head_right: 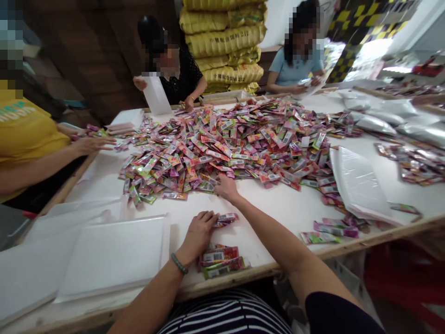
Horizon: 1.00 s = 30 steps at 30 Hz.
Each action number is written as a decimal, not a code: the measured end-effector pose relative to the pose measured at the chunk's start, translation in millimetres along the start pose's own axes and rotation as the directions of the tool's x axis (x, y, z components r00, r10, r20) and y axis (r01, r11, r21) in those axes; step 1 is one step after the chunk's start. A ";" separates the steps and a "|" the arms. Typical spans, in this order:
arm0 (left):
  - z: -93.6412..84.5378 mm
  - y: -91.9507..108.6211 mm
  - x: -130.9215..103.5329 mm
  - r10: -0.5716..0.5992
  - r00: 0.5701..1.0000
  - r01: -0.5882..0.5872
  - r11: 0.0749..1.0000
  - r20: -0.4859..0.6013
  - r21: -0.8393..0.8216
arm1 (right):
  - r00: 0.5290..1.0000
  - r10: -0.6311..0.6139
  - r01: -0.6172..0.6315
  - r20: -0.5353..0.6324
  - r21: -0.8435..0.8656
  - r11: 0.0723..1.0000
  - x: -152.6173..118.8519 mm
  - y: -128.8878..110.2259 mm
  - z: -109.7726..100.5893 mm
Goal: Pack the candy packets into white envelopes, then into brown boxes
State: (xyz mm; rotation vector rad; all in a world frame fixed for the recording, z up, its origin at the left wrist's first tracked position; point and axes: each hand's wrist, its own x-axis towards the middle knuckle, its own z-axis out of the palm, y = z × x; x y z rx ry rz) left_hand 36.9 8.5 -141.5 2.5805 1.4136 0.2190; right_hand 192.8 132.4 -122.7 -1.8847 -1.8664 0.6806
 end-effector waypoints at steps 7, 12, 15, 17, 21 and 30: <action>-15.4 -3.2 -1.3 -0.003 0.997 -0.011 0.982 -0.076 -0.188 | 0.966 -0.233 0.207 0.108 0.207 0.956 -41.9 39.6 -30.5; -21.9 -4.7 4.1 -0.084 0.985 0.047 0.972 -0.151 -0.232 | 0.861 -0.374 0.350 0.346 0.130 0.928 -73.0 49.6 -30.4; -22.4 -3.2 11.5 -0.100 0.994 0.106 0.967 0.037 -0.232 | 0.855 -0.365 0.331 0.369 0.155 0.931 -78.8 46.1 -27.7; -28.6 0.7 10.4 -0.088 0.987 0.117 0.967 0.132 -0.228 | 0.802 -0.414 0.404 0.431 0.119 0.907 -89.8 39.5 -23.5; -53.6 13.0 -19.6 -0.013 0.943 0.092 0.971 0.333 -0.222 | 0.662 -0.466 0.546 0.587 0.048 0.836 -139.8 33.1 -16.7; -42.4 24.2 -72.7 -0.103 0.962 0.159 0.964 0.254 -0.213 | 0.658 -0.528 0.648 0.537 -0.046 0.760 -173.8 46.9 -10.6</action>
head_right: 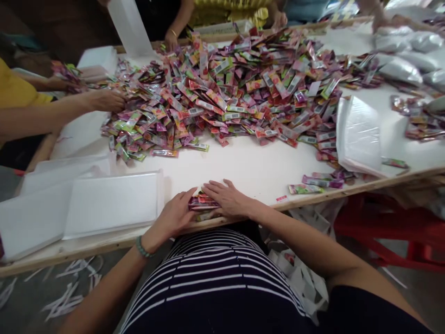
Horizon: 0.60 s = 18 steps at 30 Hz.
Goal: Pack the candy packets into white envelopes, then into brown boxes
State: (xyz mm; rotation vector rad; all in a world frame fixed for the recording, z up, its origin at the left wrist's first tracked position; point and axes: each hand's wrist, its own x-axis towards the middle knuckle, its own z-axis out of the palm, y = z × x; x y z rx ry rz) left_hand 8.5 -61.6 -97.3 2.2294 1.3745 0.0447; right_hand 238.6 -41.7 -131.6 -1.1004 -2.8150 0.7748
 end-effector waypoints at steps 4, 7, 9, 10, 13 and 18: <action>0.2 3.8 12.3 -0.044 0.994 0.039 0.998 -0.098 -0.058 | 0.998 -0.031 0.025 -0.062 -0.100 0.995 8.7 -2.8 -7.5; -11.8 8.7 3.0 -0.033 0.986 0.021 0.997 -0.165 -0.077 | 0.994 -0.083 0.066 -0.078 -0.200 0.978 6.9 -9.7 -4.0; -22.1 7.6 -10.2 -0.116 0.954 0.103 0.993 -0.278 -0.060 | 0.988 -0.113 0.083 -0.105 -0.253 0.964 5.9 -12.0 1.1; -26.7 5.0 -17.1 -0.203 0.913 0.208 0.978 -0.354 -0.024 | 0.984 -0.122 0.083 -0.128 -0.273 0.958 6.3 -12.5 3.8; -32.2 -10.1 -33.6 -0.482 0.744 0.603 0.783 -0.462 0.152 | 0.965 -0.157 0.083 -0.210 -0.324 0.942 10.1 -13.5 10.7; -15.7 -35.1 -43.4 -0.615 0.740 0.669 0.630 -0.272 0.395 | 0.917 -0.239 0.133 -0.320 -0.318 0.939 16.3 -12.0 22.5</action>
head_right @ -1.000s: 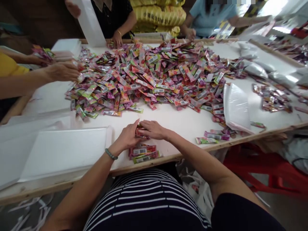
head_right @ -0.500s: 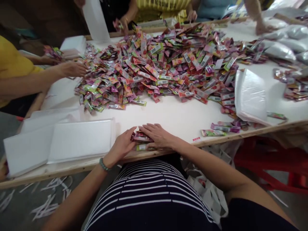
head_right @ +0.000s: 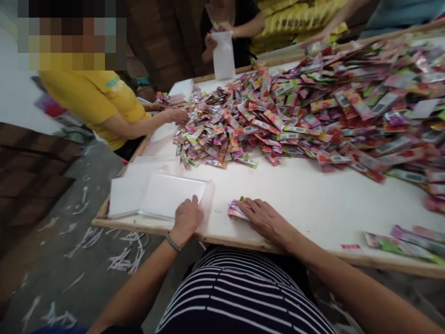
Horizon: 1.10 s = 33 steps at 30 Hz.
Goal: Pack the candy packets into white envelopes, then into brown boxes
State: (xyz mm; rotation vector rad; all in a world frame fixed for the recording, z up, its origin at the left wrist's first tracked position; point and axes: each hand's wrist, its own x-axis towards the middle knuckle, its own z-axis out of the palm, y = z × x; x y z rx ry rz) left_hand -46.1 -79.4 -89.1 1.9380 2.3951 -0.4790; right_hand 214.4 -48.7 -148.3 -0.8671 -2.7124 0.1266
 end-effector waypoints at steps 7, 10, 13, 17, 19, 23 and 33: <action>6.2 -0.9 -19.4 0.227 0.968 -0.224 0.974 -0.102 0.045 | 0.904 0.418 -0.394 0.091 0.560 0.729 2.6 10.2 5.6; 6.2 0.7 -26.3 0.432 0.899 -0.429 0.902 -0.077 0.054 | 0.761 0.572 -0.553 0.308 0.769 0.321 15.0 -3.8 -12.4; 10.5 2.8 -24.2 0.472 0.878 -0.473 0.881 -0.073 -0.001 | 0.805 0.516 -0.462 0.292 0.854 0.238 35.5 -23.8 -25.1; 13.0 6.8 -19.6 0.343 0.929 -0.363 0.918 -0.140 -0.158 | 0.950 0.278 -0.289 0.142 0.738 0.610 54.3 -27.3 -12.5; 10.9 8.1 -20.9 0.269 0.956 -0.290 0.929 -0.118 -0.231 | 0.988 0.137 -0.150 0.064 0.515 0.844 53.7 -22.4 -1.7; 6.4 10.2 -25.1 0.235 0.970 -0.243 0.908 -0.066 -0.341 | 0.999 -0.024 0.022 0.031 0.068 0.997 49.3 -24.4 2.5; -8.5 34.0 -23.9 0.411 0.901 -0.432 0.826 -0.139 -0.363 | 0.998 -0.042 0.031 -0.052 -0.198 0.980 59.8 -36.8 -17.2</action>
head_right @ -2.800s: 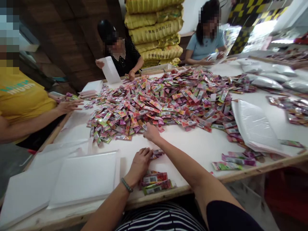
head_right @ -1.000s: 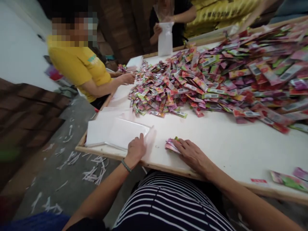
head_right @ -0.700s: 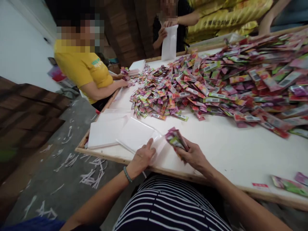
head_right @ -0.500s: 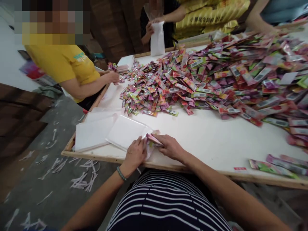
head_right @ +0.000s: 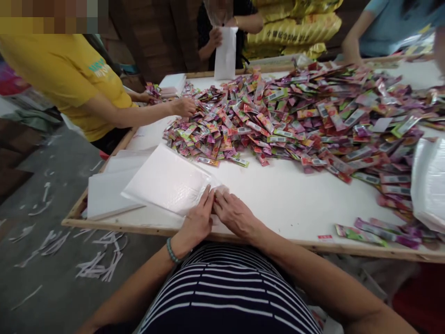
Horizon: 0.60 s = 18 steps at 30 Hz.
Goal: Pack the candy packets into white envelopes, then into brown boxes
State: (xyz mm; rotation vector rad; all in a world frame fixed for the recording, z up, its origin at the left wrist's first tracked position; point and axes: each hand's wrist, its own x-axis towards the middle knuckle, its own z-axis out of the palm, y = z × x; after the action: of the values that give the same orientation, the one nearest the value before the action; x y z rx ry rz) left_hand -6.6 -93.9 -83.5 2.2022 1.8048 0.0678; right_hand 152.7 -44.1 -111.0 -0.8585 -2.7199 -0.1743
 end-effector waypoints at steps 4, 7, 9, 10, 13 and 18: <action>1.6 2.2 0.6 0.039 0.999 -0.042 0.996 -0.038 -0.078 | 0.988 0.147 -0.141 -0.055 0.101 0.985 -4.8 8.8 5.1; 5.5 -2.5 1.2 0.067 0.995 -0.078 0.985 -0.076 -0.154 | 0.997 0.063 -0.057 -0.042 0.139 0.989 -4.8 8.0 9.5; 8.1 -6.7 2.1 0.090 0.992 -0.105 0.975 -0.089 -0.194 | 1.000 0.000 0.002 -0.018 0.111 0.994 -4.8 5.9 11.2; 9.3 -8.5 2.4 0.088 0.993 -0.103 0.975 -0.084 -0.197 | 1.000 0.010 -0.010 -0.007 0.084 0.996 -5.3 5.2 11.5; 12.3 -11.3 2.7 0.029 0.999 -0.035 0.989 -0.042 -0.142 | 0.998 0.058 -0.058 0.015 0.013 0.998 -7.5 5.3 10.6; 13.4 -11.9 1.2 0.056 0.996 -0.065 0.989 -0.070 -0.134 | 0.999 -0.050 0.050 0.005 -0.018 0.999 -4.1 5.9 7.4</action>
State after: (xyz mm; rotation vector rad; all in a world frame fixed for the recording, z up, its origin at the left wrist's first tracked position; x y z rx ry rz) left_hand -14.7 -93.3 -99.4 2.1818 1.7126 0.2719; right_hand 157.6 -40.0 -119.0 -0.7971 -2.7496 -0.2082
